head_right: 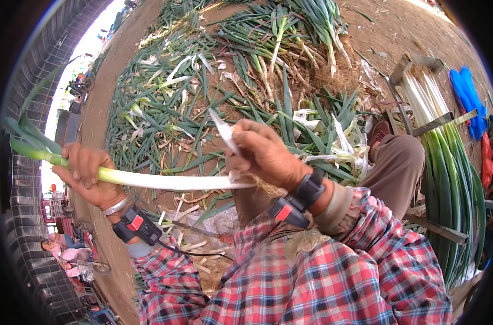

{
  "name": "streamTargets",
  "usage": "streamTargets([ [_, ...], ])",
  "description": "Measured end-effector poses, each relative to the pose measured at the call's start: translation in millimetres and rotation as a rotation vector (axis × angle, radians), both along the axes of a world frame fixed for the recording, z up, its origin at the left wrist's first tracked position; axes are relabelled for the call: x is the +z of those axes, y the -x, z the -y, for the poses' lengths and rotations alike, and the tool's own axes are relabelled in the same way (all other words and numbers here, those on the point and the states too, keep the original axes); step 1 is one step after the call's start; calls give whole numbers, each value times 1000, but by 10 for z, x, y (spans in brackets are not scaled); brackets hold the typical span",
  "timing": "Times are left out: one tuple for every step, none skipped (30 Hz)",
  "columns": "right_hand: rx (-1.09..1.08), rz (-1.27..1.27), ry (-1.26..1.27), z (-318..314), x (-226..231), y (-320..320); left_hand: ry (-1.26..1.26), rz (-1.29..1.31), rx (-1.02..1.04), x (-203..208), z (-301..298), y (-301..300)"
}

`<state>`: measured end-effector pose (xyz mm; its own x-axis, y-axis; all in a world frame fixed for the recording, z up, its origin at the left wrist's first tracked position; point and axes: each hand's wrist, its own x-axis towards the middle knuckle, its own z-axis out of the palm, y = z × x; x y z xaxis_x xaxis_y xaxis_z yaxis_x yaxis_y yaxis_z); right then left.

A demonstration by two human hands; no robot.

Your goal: Cleaning and bunching leeks and placing them into a crate.

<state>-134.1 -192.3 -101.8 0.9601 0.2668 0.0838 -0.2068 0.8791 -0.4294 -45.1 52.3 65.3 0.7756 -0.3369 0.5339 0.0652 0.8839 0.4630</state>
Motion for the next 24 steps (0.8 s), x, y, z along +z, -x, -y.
streamTargets([
  [-94, -76, 210, 94, -6, 18, 35, -17, 17, -19, -119, 6],
  [-124, -148, 408, 209, -90, 20, 31, -17, 34, -55, -236, 21],
  [-162, -227, 406, 351, -177, 28, 32, -24, 65, -82, -309, 25],
  [-195, -194, 493, 564, -426, 14, 32, -33, 93, -125, -350, 22],
  [-255, -277, 582, 624, -437, 25, -26, -42, 189, -162, -407, 51],
  [-258, -230, 730, 819, -641, 44, -22, -41, 189, -180, -438, 43],
  [-323, -230, 1167, 893, -770, 29, -13, -75, 254, -204, -496, 25],
  [-315, -85, 1784, 1117, -971, 51, 0, -110, 308, -209, -505, -2],
  [-314, 10, 1984, 1244, -1217, 120, -6, -137, 315, -206, -516, -17],
  [-322, 108, 2186, 1324, -1345, 148, -2, -128, 314, -198, -464, -52],
  [-490, 213, 2081, 1160, -1150, 114, -17, -130, 315, -226, -423, -48],
  [-652, 312, 1964, 980, -951, 56, -33, -133, 314, -245, -378, -53],
  [-615, 439, 1760, 754, -625, -17, -28, -141, 318, -241, -369, -36],
  [-521, 442, 1478, 443, -293, -35, -30, -142, 330, -255, -398, -6],
  [-557, 713, 1444, 224, 6, -70, -40, -133, 344, -230, -406, 6],
  [-537, 734, 1330, 11, 95, -67, -49, -119, 359, -200, -411, 25],
  [-561, 778, 1311, -175, 305, -45, -47, -109, 371, -173, -403, 46],
  [-558, 800, 1300, -232, 364, -20, -73, -71, 375, -150, -379, 62],
  [-583, 851, 1318, -312, 456, -15, -97, -23, 392, -93, -369, 106],
  [-610, 923, 1313, -452, 553, -48, -163, -77, 497, -98, -363, 140],
  [-639, 841, 1318, -486, 454, -63, -10, -290, 438, -68, -220, 188],
  [-624, 783, 1400, -464, 515, -31, -83, -271, 564, -43, -82, 205],
  [-673, 794, 1356, -447, 502, -26, -148, -215, 663, -80, 27, 160],
  [-653, 773, 1414, -450, 522, 15, -168, -212, 730, -54, 57, 165],
])
